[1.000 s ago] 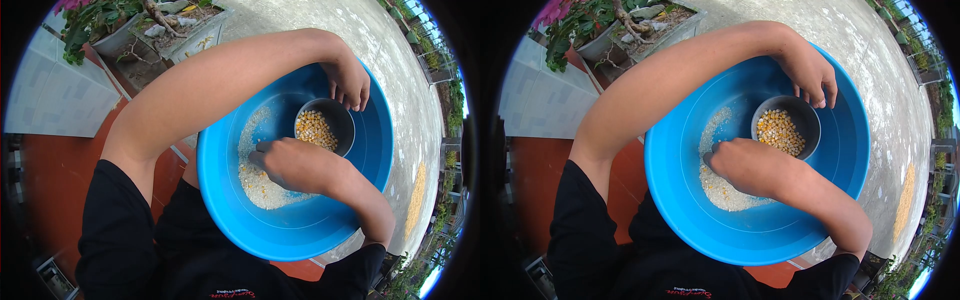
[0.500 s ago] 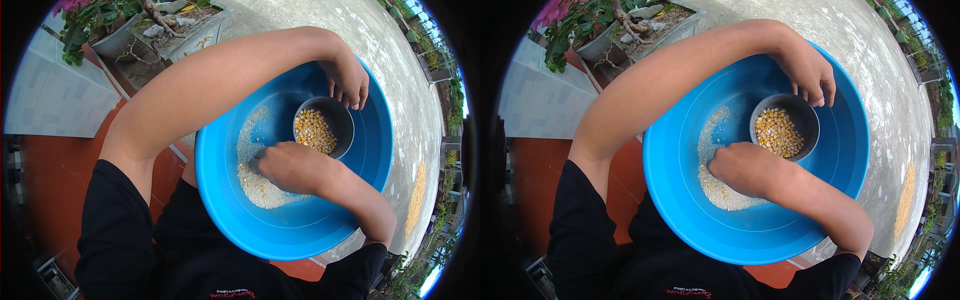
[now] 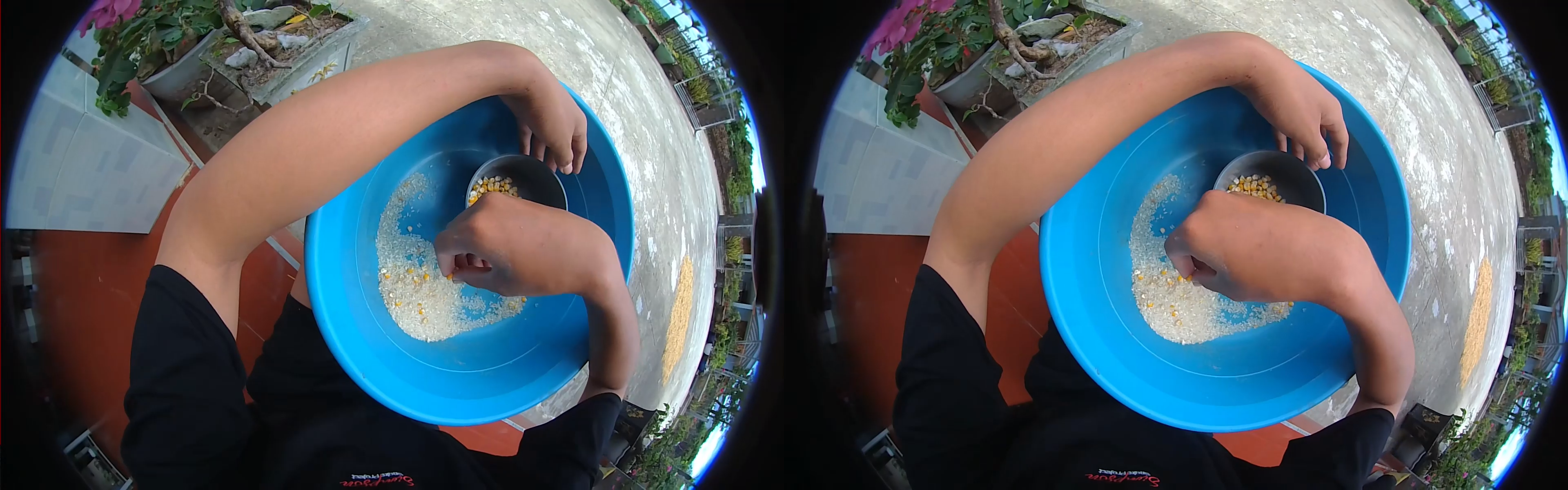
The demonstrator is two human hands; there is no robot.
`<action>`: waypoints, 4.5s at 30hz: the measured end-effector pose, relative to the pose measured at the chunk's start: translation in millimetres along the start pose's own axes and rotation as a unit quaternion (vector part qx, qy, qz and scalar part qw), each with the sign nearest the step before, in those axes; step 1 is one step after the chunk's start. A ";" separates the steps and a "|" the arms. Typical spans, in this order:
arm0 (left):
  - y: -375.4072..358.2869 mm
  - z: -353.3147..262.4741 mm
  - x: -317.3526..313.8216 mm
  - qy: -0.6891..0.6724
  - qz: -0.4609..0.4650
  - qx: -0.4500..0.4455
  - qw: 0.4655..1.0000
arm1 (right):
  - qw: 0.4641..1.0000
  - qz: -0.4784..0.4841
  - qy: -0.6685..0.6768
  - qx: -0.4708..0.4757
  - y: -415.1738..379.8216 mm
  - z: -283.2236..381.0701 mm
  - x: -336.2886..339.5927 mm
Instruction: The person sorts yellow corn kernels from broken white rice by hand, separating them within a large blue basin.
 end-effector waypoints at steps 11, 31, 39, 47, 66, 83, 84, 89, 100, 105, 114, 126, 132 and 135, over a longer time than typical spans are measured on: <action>-2.4 -3.3 -0.2 0.039 -0.012 -0.004 0.999 | 0.976 -0.151 -0.135 -0.085 -35.5 -17.8 34.2; -191.3 -123.5 -39.1 0.008 -0.453 -0.360 0.815 | 0.977 -0.017 -0.202 0.071 42.9 12.9 -19.7; -142.8 -107.4 -221.0 0.320 0.010 -0.211 0.924 | 0.970 0.089 -0.224 0.016 111.1 7.4 -46.9; -112.3 -61.3 -245.6 0.428 0.077 -0.188 0.881 | 0.964 0.118 -0.238 0.002 80.7 10.9 -38.6; -81.5 -18.0 -120.1 0.439 -0.108 0.018 0.892 | 0.942 -0.134 -0.225 -0.210 17.2 -67.9 52.7; -47.8 -12.0 -92.8 -0.325 -0.148 0.045 0.933 | 0.883 -0.448 -0.064 0.128 -59.7 7.2 99.8; -53.5 -17.2 -85.2 -0.277 -0.147 -0.033 0.949 | 0.852 -0.468 -0.028 0.234 -72.3 36.4 100.2; -23.2 2.2 -49.5 -0.291 -0.075 0.025 0.954 | 0.928 -0.145 0.093 0.331 -57.3 102.9 50.1; -34.7 14.9 -36.8 -0.193 0.033 0.126 0.973 | 0.991 -0.006 -0.127 -0.044 40.4 18.2 -40.1; -51.8 6.5 -19.8 -0.093 0.045 0.128 0.986 | 0.992 -0.013 -0.121 -0.025 48.3 12.3 -46.1; -68.0 2.0 8.1 -0.082 -0.128 -0.031 0.988 | 0.997 -0.003 -0.076 -0.022 60.9 -6.4 -55.3; -68.6 9.9 12.2 -0.133 -0.087 -0.011 0.987 | 0.974 -0.062 -0.218 0.019 55.9 12.8 -56.3; -63.2 9.7 9.9 -0.120 -0.051 -0.013 0.991 | 0.969 -0.082 -0.219 0.078 16.3 59.6 -22.1; -61.9 8.4 8.4 -0.133 -0.023 -0.001 0.991 | 0.969 -0.172 -0.171 0.046 -32.4 69.1 43.3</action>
Point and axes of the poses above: each hand's wrist, its own y-axis towards the middle knuckle, its own x-axis out of the back of the hand, z = x × y, the point moved 7 cm from there along y, towards the middle knuckle, and after that the axes turned 6 degrees about z, right-handed, at the moved point
